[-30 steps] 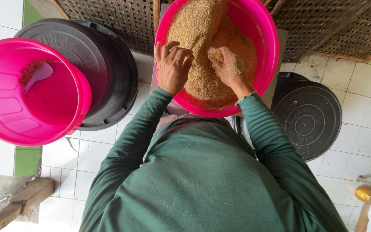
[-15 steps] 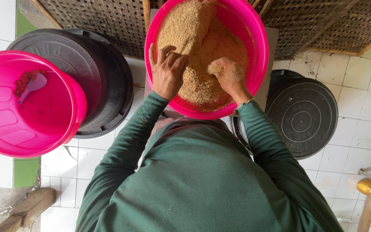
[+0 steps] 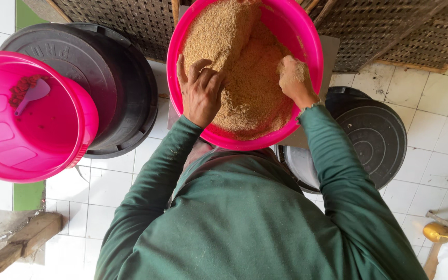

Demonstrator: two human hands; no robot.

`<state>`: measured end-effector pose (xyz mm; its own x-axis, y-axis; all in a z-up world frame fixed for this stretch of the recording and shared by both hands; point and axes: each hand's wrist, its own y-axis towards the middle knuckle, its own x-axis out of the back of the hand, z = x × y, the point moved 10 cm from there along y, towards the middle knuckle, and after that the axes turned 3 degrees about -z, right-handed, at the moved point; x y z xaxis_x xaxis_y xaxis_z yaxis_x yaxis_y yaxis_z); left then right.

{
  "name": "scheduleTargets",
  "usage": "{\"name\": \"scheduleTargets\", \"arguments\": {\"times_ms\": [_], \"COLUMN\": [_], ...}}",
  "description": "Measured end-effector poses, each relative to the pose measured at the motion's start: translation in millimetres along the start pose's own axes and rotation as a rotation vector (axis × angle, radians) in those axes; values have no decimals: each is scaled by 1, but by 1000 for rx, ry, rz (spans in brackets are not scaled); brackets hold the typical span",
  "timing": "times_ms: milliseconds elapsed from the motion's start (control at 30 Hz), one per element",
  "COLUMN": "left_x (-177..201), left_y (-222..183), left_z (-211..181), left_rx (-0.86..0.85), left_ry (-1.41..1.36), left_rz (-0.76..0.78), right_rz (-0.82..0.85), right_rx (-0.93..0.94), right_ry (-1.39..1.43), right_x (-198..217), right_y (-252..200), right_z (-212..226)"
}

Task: The person mixes a large bowl of brown granular material by hand, occasionally picking through it and moving a pink bucket aside.

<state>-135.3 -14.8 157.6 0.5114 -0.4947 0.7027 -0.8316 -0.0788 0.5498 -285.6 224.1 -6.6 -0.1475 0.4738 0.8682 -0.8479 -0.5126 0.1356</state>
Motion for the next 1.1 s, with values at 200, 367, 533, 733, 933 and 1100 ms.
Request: {"name": "scheduleTargets", "arguments": {"times_ms": [200, 367, 533, 733, 933, 1100], "left_x": [0, -4, -13, -24, -30, -30], "left_y": [4, 5, -3, -1, 7, 13], "left_z": [-9, -12, -3, 5, 6, 6], "left_rx": [27, 69, 122, 125, 51, -31], "left_ry": [56, 99, 129, 95, 77, -6], "left_rz": [18, 57, 94, 51, 57, 36], "right_rz": [78, 369, 707, 775, 460, 250], "right_rx": [5, -153, -362, -770, -444, -416], "right_ry": [-213, -164, -73, 391, 788, 860], "right_x": [-60, -118, -145, -121, -108, -81], "right_y": [63, 94, 82, 33, 19, 7], "right_z": [-62, -77, -65, -47, -43, -19]}}
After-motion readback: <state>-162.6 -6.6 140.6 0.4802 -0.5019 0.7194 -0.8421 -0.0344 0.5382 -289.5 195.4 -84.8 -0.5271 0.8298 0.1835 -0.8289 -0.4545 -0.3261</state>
